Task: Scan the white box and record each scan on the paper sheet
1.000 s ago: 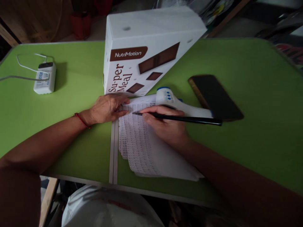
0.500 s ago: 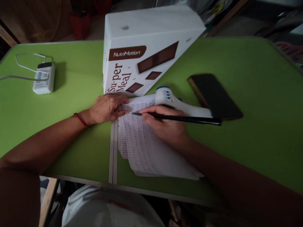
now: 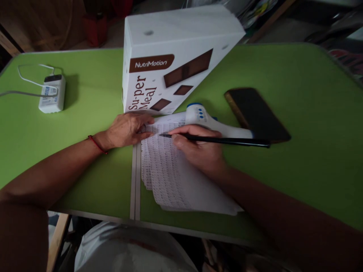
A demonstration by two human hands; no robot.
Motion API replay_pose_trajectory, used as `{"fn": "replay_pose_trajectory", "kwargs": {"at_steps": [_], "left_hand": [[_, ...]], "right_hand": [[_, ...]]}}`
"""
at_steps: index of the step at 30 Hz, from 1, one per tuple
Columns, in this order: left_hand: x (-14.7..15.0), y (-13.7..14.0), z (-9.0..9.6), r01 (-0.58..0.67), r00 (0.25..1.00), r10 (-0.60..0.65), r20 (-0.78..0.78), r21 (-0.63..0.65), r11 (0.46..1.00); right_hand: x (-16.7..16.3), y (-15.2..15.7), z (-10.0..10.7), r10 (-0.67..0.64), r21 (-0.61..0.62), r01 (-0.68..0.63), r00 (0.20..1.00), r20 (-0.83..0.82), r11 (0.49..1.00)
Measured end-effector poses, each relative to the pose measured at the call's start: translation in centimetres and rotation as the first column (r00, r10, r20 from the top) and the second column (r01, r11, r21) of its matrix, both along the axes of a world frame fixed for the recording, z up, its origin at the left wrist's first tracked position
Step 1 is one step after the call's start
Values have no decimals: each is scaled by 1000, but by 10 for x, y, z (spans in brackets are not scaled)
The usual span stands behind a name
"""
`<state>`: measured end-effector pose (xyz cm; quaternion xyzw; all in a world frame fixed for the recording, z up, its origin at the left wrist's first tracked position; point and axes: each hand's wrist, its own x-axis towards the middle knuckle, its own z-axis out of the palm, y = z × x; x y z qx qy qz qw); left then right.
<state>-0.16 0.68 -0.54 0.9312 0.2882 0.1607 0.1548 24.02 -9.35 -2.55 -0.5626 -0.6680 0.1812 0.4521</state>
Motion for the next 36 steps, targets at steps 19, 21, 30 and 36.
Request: {"fn": "replay_pose_trajectory", "kwargs": {"at_steps": [19, 21, 30, 36], "left_hand": [[1, 0, 4, -11, 1000, 11, -24, -26, 1000], [0, 0, 3, -8, 1000, 7, -16, -22, 1000], [-2, 0, 3, -6, 1000, 6, -9, -23, 1000], [-1, -1, 5, -16, 1000, 16, -18, -23, 1000]], "right_hand": [[-4, -2, 8, -14, -34, 13, 1000, -12, 999], [-4, -2, 9, -2, -49, 2, 1000, 1, 999], [-4, -2, 10, -9, -74, 10, 1000, 6, 997], [-2, -2, 8, 0, -35, 1, 999, 37, 999]]}}
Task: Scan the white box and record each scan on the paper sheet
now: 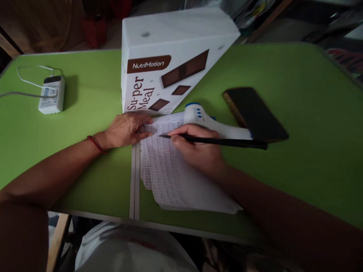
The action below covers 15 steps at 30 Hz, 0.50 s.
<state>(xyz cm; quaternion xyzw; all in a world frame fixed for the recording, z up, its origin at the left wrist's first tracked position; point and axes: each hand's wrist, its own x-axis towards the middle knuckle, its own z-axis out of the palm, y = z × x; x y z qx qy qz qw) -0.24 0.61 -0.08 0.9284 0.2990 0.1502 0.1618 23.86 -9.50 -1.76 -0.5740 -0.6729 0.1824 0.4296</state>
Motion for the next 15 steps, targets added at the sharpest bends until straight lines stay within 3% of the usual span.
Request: {"fn": "replay_pose_trajectory", "kwargs": {"at_steps": [6, 15], "left_hand": [[-1, 1, -3, 7, 1000, -6, 21, -2, 1000], [-2, 3, -6, 14, 1000, -13, 26, -14, 1000]], "right_hand": [[-1, 1, -4, -53, 2, 54, 994, -90, 999], [1, 2, -6, -32, -11, 32, 996, -81, 999]]}}
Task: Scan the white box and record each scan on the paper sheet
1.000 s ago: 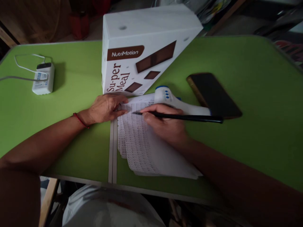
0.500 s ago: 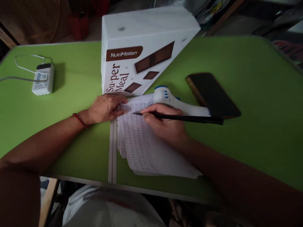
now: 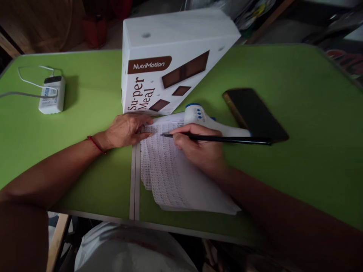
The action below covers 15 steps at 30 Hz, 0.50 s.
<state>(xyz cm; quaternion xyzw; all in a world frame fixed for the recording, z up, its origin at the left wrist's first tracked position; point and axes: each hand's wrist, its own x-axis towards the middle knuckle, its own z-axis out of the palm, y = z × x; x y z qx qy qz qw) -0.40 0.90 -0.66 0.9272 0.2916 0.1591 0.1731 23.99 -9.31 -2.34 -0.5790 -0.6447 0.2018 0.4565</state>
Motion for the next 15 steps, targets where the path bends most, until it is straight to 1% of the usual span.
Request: {"fn": "replay_pose_trajectory", "kwargs": {"at_steps": [4, 10, 13, 15], "left_hand": [[0, 0, 0, 10, 1000, -10, 13, 17, 1000], [1, -1, 3, -3, 1000, 3, -13, 6, 1000], [0, -1, 3, 0, 1000, 0, -7, 14, 1000], [0, -1, 2, -1, 1000, 1, 1, 19, 1000]], "right_hand": [[0, 0, 2, -4, -8, 4, 1000, 16, 1000], [-1, 0, 2, -19, 18, 18, 999, 36, 1000], [-2, -1, 1, -44, 44, 41, 998, 49, 998], [-2, -2, 1, -37, 42, 34, 997, 65, 999]]}}
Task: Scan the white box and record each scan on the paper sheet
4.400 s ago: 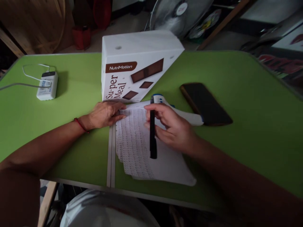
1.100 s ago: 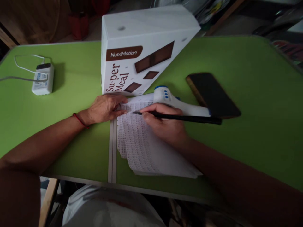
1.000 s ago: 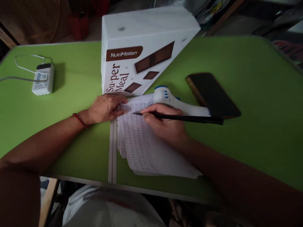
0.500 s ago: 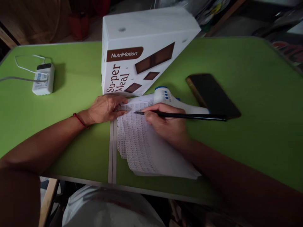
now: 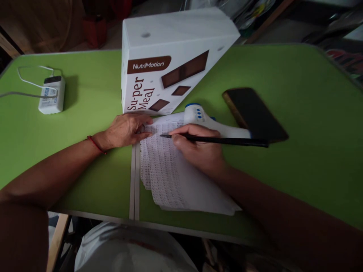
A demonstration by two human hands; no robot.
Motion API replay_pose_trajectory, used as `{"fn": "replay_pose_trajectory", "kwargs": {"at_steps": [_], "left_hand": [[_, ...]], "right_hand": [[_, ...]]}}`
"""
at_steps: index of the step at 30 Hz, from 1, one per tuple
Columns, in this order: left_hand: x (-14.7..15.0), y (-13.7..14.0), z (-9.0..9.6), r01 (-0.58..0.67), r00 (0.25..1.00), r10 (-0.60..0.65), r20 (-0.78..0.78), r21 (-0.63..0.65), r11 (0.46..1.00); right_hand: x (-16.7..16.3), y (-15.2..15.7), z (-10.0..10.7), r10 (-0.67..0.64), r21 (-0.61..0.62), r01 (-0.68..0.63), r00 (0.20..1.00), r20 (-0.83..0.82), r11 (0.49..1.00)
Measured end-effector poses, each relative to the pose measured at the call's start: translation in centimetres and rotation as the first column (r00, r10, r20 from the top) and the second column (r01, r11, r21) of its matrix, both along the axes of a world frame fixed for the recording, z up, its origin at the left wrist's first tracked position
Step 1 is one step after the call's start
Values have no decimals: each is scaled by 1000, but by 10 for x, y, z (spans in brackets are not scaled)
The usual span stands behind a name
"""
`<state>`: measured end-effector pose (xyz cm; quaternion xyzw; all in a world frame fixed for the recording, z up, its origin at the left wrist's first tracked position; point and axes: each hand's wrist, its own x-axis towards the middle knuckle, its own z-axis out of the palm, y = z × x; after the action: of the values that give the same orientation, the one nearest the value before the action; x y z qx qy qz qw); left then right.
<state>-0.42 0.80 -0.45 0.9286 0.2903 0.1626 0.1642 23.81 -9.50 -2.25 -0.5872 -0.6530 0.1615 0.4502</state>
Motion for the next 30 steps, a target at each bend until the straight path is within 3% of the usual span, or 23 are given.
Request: {"fn": "replay_pose_trajectory", "kwargs": {"at_steps": [14, 30], "left_hand": [[2, -1, 2, -4, 1000, 4, -15, 0, 1000], [2, -1, 1, 0, 1000, 0, -2, -1, 1000]], "right_hand": [[1, -2, 4, 103, -49, -105, 994, -42, 993], [3, 1, 2, 121, 1, -121, 990, 75, 993]]}}
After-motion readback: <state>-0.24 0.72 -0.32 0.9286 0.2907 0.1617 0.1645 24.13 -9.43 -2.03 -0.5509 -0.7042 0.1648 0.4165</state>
